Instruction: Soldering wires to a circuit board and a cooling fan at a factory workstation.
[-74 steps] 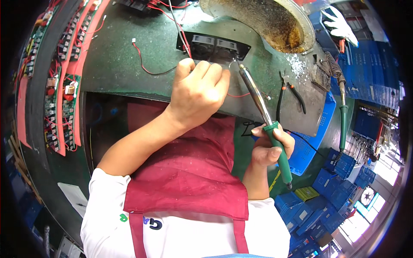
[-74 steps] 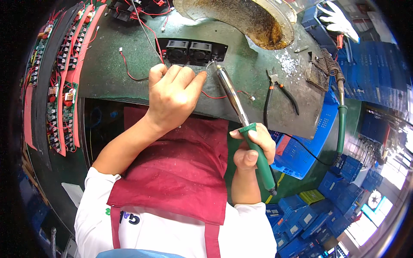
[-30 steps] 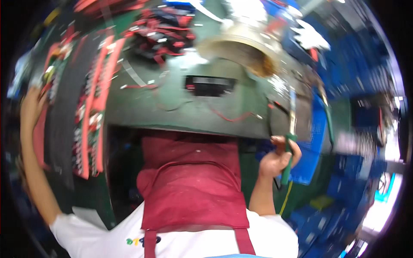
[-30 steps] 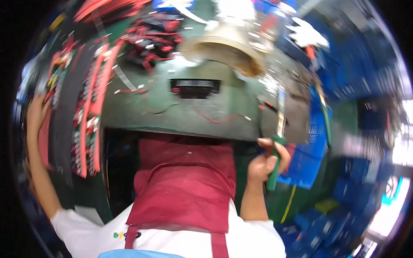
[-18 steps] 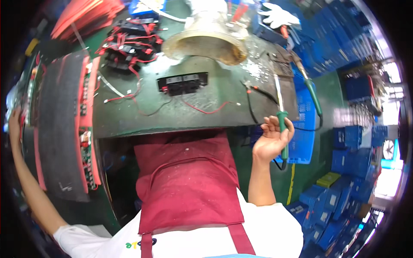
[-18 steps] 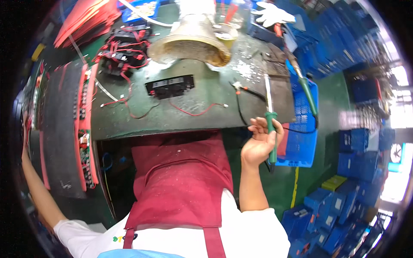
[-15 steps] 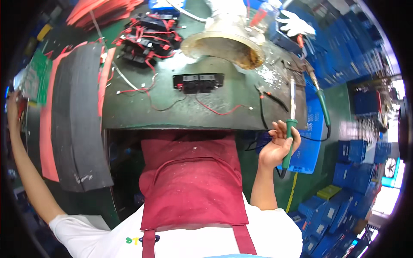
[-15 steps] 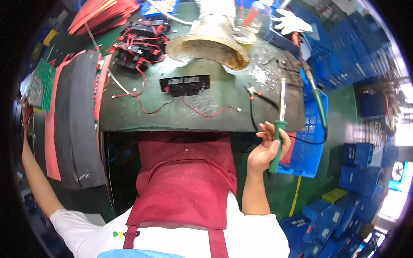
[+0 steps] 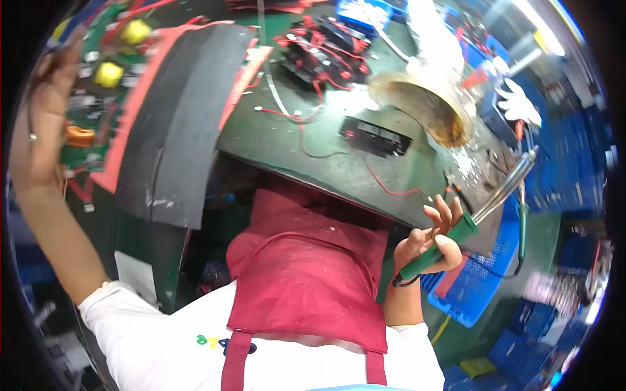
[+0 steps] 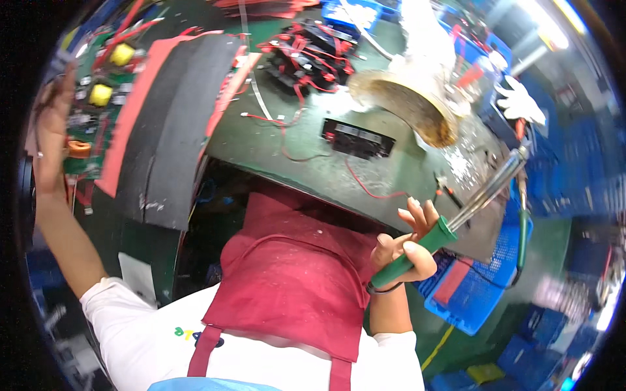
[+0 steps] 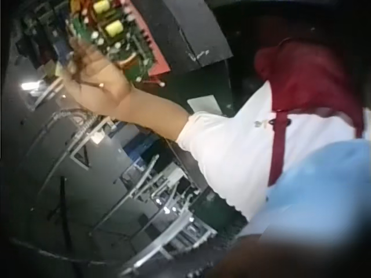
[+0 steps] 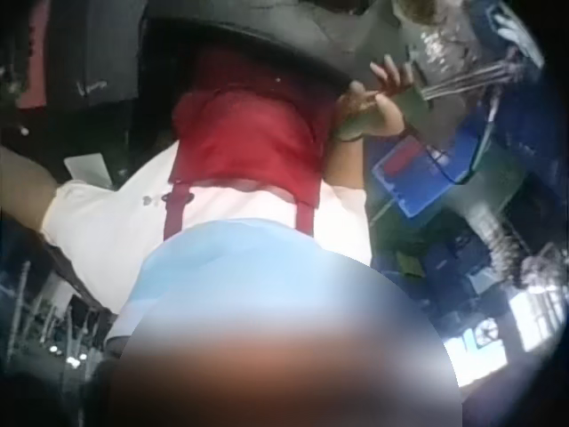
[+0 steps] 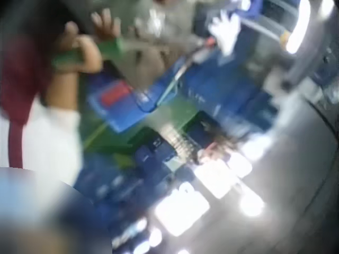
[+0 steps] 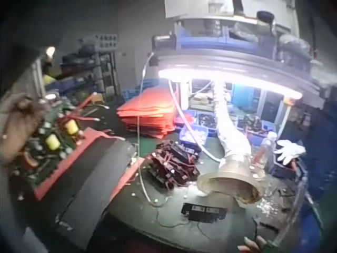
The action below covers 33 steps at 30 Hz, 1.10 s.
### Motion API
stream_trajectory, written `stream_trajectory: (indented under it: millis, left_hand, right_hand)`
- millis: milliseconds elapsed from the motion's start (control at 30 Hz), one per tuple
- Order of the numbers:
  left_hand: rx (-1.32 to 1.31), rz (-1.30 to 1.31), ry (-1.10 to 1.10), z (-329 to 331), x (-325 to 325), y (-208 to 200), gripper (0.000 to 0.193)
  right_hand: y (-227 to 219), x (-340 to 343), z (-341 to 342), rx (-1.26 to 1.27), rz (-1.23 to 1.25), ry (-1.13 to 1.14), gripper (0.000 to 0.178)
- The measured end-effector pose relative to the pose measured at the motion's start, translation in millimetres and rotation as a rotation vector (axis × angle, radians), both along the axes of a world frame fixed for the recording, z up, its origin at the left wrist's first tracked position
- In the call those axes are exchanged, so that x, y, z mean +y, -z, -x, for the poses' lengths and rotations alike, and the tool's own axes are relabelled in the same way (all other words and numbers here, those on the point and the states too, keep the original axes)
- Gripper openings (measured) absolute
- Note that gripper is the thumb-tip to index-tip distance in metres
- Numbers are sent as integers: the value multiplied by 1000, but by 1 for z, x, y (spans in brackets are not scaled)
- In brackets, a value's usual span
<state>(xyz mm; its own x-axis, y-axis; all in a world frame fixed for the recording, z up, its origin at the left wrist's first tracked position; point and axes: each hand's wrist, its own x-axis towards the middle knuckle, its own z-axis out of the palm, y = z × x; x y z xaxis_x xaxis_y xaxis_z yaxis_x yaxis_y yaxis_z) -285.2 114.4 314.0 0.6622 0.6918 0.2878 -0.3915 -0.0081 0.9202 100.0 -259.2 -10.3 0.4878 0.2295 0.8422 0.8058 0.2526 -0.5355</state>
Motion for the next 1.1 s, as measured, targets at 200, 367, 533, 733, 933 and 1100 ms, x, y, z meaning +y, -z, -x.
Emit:
stream_trajectory:
  millis: [200,367,533,733,933,1100]
  left_hand:
    - [-170,267,57,-80,-151,88,23]
    - [-149,408,52,-124,-224,145,32]
    - [-95,567,80,-145,-252,171,25]
    - [351,-82,146,-137,-214,175,25]
    - [74,408,214,-166,-164,254,27]
    - [11,798,103,-170,-145,306,33]
  right_hand:
    - [-11,27,24,-80,62,-186,77]
    - [10,35,46,58,-66,-402,71]
    - [23,20,43,69,-70,-322,66]
    - [13,-15,35,325,15,-330,60]
    - [26,15,20,309,148,-193,64]
    - [45,36,17,190,183,-132,59]
